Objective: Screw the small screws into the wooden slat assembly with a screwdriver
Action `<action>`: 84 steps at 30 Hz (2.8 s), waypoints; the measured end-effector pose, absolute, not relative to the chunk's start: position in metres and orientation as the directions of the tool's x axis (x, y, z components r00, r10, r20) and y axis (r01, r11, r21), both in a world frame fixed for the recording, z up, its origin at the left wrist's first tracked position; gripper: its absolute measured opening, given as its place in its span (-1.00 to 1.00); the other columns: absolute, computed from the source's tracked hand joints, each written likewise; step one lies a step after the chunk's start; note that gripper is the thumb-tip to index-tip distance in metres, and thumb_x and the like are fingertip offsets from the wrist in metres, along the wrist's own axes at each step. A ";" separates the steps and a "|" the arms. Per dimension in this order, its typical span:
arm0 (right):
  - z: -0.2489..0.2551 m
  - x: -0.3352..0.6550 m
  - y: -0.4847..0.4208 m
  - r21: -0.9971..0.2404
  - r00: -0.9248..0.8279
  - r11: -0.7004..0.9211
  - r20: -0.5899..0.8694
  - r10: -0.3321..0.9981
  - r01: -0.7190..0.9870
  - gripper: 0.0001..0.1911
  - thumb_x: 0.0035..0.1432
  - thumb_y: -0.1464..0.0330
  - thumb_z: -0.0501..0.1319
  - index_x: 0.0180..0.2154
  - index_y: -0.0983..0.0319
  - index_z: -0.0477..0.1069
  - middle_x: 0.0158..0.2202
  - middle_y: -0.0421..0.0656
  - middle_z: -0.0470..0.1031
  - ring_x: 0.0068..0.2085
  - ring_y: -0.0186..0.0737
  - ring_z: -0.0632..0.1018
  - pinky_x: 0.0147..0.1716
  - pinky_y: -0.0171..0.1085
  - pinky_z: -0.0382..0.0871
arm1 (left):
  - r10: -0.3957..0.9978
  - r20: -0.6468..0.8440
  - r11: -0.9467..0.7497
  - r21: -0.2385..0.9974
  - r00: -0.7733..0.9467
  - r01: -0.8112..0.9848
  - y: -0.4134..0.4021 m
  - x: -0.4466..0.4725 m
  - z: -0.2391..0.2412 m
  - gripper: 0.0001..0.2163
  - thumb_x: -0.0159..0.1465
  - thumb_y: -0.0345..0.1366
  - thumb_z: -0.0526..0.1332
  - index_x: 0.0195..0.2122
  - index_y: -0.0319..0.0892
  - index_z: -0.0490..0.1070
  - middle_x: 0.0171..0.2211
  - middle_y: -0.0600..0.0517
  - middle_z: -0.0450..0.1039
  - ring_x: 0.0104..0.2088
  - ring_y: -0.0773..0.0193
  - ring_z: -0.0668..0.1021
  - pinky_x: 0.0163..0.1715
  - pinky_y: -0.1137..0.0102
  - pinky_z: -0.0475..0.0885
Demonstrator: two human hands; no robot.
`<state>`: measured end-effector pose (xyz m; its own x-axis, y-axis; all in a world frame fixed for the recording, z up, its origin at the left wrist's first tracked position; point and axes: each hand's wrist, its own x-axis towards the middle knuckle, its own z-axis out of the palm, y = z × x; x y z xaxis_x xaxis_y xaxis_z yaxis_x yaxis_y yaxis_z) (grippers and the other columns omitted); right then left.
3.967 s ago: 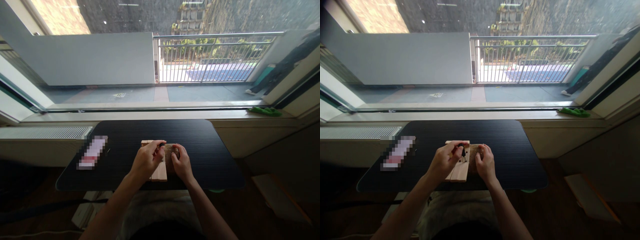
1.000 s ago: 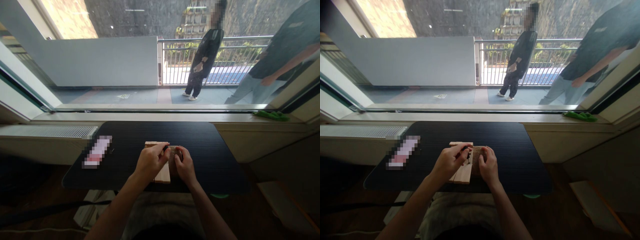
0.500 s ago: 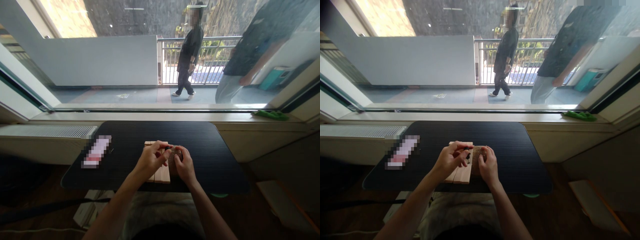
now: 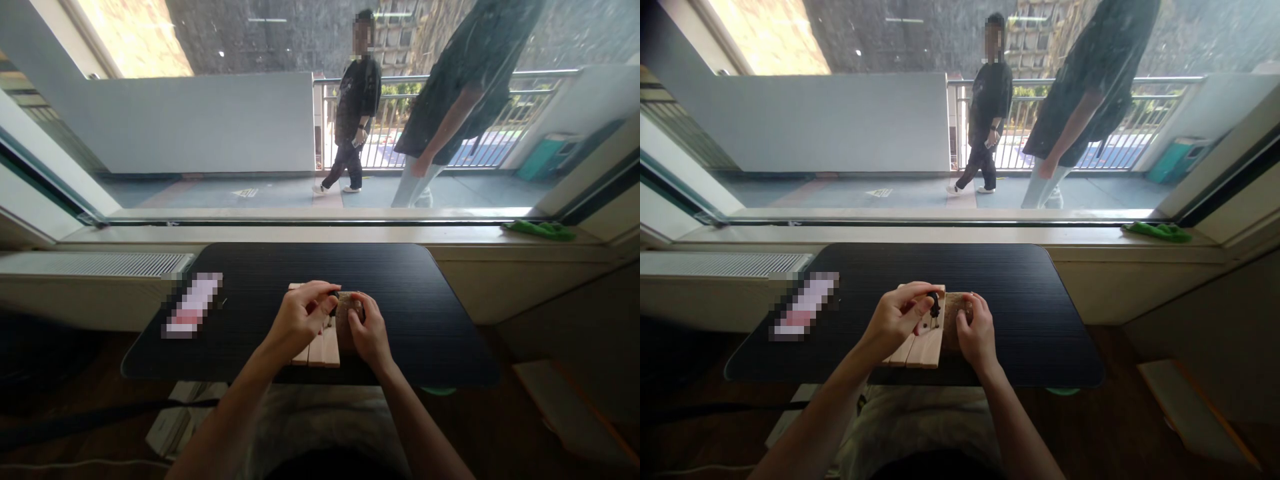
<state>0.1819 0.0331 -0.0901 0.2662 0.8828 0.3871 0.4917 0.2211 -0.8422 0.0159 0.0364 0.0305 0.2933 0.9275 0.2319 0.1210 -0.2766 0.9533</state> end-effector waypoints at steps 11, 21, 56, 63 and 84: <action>-0.088 0.181 0.031 -0.842 0.262 0.222 0.386 0.885 0.492 -0.68 0.13 0.41 0.11 -0.08 0.20 0.46 -0.02 0.01 0.52 0.06 0.00 0.50 0.15 0.05 0.34 | 0.923 0.044 -0.074 0.995 0.382 0.063 0.038 0.009 0.037 -0.61 0.23 0.01 0.29 -0.15 -0.25 0.52 -0.68 0.19 0.28 -0.72 0.46 0.31 -0.71 0.54 0.22; -0.088 0.181 0.031 -0.848 0.261 0.217 0.377 0.889 0.484 -0.69 0.12 0.41 0.12 -0.09 0.18 0.47 -0.02 0.00 0.52 0.07 0.00 0.50 0.15 0.05 0.34 | 0.871 -0.027 0.029 1.000 0.491 0.003 0.042 0.004 0.032 -0.58 0.24 0.07 0.26 -0.16 -0.24 0.48 -0.72 0.18 0.31 -0.74 0.39 0.39 -0.71 0.52 0.27; -0.086 0.181 0.031 -0.851 0.270 0.222 0.381 0.884 0.475 -0.68 0.10 0.41 0.12 -0.09 0.17 0.48 -0.02 0.00 0.52 0.05 0.00 0.50 0.14 0.05 0.35 | 0.940 0.296 -0.336 0.886 0.167 0.319 0.032 0.016 0.020 -0.78 0.31 -0.12 0.26 -0.15 -0.15 0.48 -0.43 0.06 0.58 -0.56 0.36 0.52 -0.53 0.49 0.43; -0.087 0.181 0.032 -0.849 0.274 0.215 0.379 0.884 0.482 -0.69 0.12 0.39 0.12 -0.09 0.17 0.47 -0.02 0.00 0.52 0.06 0.01 0.50 0.13 0.05 0.36 | 0.919 0.350 -0.394 0.809 0.181 0.437 0.030 0.014 0.025 -0.77 0.33 -0.17 0.23 -0.08 -0.14 0.53 -0.48 0.07 0.56 -0.50 0.31 0.57 -0.48 0.49 0.42; -0.086 0.180 0.031 -0.853 0.273 0.221 0.380 0.884 0.472 -0.68 0.12 0.39 0.12 -0.09 0.19 0.48 -0.01 0.01 0.52 0.08 0.01 0.50 0.16 0.04 0.34 | 0.816 0.481 -0.578 0.660 0.321 0.480 0.033 0.010 0.025 -0.72 0.40 -0.28 0.08 0.02 -0.16 0.50 -0.04 -0.06 0.63 -0.06 0.17 0.64 -0.01 0.34 0.51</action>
